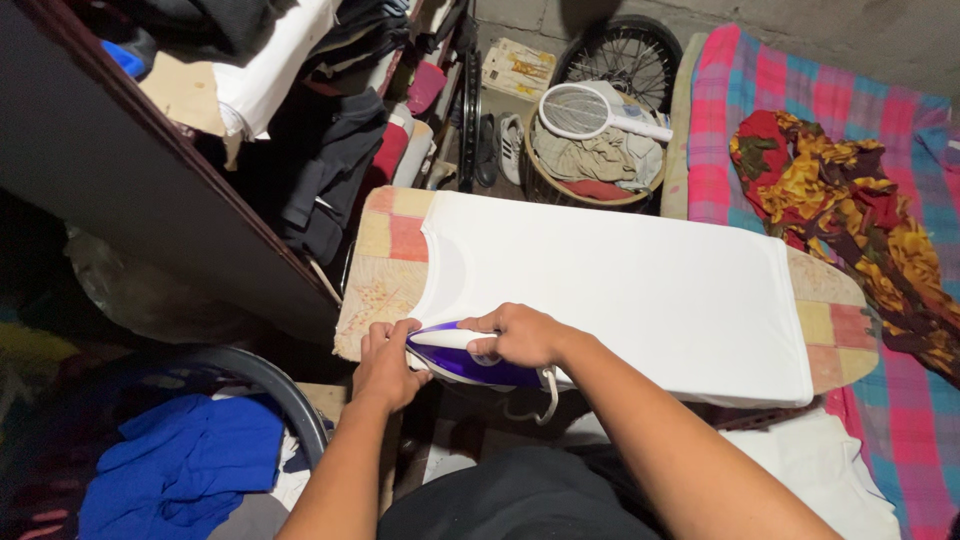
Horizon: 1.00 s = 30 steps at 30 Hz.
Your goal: The person irons a white shirt on an ironing board, then folds it and places it on a nearby bed. They then pick up another white shirt from a laundry basket, unfold it, and begin ironing it on the board.
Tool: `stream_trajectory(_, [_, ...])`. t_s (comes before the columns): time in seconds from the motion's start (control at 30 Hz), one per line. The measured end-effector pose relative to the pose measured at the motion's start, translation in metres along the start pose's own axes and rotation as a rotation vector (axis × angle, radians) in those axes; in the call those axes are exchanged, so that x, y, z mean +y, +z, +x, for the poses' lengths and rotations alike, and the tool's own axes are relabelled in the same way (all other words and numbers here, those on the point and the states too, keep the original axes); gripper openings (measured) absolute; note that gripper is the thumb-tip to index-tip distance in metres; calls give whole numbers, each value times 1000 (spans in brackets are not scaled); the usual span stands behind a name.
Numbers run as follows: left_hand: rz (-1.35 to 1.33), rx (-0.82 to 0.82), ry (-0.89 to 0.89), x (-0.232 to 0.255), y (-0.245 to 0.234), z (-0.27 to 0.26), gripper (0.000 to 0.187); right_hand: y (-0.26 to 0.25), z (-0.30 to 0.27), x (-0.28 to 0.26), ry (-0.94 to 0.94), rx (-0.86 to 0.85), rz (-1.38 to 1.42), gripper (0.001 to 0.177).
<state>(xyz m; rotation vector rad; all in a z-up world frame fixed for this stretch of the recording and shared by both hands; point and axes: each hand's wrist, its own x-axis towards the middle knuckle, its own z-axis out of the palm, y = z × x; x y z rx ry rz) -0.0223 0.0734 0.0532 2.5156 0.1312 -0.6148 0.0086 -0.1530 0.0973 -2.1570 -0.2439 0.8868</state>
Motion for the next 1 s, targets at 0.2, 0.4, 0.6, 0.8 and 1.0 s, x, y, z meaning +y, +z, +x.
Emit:
stream_trajectory(0.2, [34, 15, 7, 2, 1, -1, 75, -1, -3, -2, 17, 1, 25, 48])
stream_trajectory(0.4, [36, 50, 36, -1, 7, 1, 72, -1, -4, -5, 76, -3, -9, 49])
stream_trajectory(0.6, [53, 53, 35, -3, 10, 3, 72, -1, -5, -7, 47, -3, 53, 49])
stream_trajectory(0.8, [45, 59, 33, -3, 10, 4, 73, -2, -7, -11, 59, -16, 46, 49])
stream_trajectory(1.0, [57, 55, 12, -1, 10, 3, 72, -4, -8, -10, 43, -31, 50, 50])
